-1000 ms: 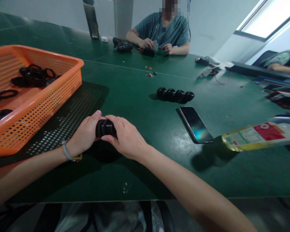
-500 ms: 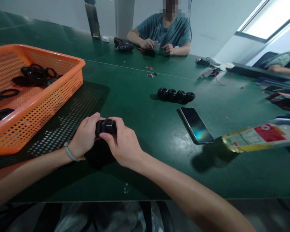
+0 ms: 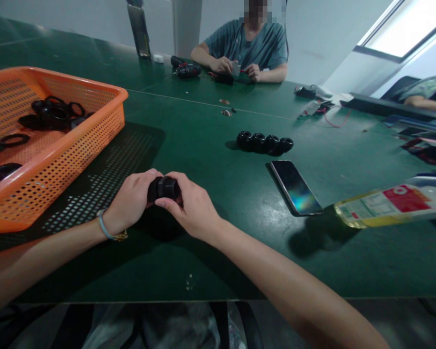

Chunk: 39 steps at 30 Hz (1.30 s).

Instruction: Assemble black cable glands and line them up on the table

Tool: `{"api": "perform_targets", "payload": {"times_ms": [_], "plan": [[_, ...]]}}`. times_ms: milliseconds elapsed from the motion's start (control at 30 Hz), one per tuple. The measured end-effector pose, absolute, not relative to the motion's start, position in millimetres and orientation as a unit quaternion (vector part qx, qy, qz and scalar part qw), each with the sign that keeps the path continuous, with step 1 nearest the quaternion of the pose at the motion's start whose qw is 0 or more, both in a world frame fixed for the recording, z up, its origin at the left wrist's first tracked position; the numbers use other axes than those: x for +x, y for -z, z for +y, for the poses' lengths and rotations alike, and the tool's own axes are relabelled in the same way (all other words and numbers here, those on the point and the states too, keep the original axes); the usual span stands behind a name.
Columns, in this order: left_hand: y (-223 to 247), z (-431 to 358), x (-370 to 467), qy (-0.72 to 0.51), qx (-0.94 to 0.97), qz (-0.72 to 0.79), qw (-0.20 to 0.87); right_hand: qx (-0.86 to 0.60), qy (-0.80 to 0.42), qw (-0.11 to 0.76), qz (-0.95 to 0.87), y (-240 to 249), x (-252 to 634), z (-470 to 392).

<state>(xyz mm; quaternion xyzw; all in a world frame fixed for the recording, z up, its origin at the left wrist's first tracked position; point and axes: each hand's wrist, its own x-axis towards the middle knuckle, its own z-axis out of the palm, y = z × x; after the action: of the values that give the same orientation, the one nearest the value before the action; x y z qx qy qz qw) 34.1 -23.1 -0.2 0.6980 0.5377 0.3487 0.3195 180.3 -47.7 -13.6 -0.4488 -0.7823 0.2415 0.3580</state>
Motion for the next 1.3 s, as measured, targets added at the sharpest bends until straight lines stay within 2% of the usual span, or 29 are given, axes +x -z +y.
{"api": "perform_targets", "payload": {"times_ms": [133, 333, 600, 767, 1067, 1300], "plan": [[1.6, -23.8, 32.9, -0.367, 0.648, 0.512, 0.429, -0.401, -0.150, 0.358, -0.830, 15.3, 188.9, -41.2], [-1.3, -22.1, 31.5, -0.303, 0.602, 0.493, 0.550, -0.341, -0.036, 0.354, -0.870, 15.8, 190.7, -42.3], [3.2, -24.1, 30.9, -0.336, 0.610, 0.544, 0.468, -0.341, -0.017, 0.343, -0.875, 17.4, 188.7, -43.9], [1.2, -29.1, 32.8, -0.333, 0.609, 0.534, 0.484, -0.328, -0.006, 0.365, -0.871, 15.9, 186.9, -45.5], [-4.3, -29.2, 36.8, -0.313, 0.568, 0.527, 0.549, -0.319, 0.028, 0.349, -0.881, 11.2, 189.6, -45.6], [2.9, -32.9, 35.2, -0.367, 0.593, 0.517, 0.497, -0.354, -0.026, 0.404, -0.843, 16.5, 180.5, -52.3]]}}
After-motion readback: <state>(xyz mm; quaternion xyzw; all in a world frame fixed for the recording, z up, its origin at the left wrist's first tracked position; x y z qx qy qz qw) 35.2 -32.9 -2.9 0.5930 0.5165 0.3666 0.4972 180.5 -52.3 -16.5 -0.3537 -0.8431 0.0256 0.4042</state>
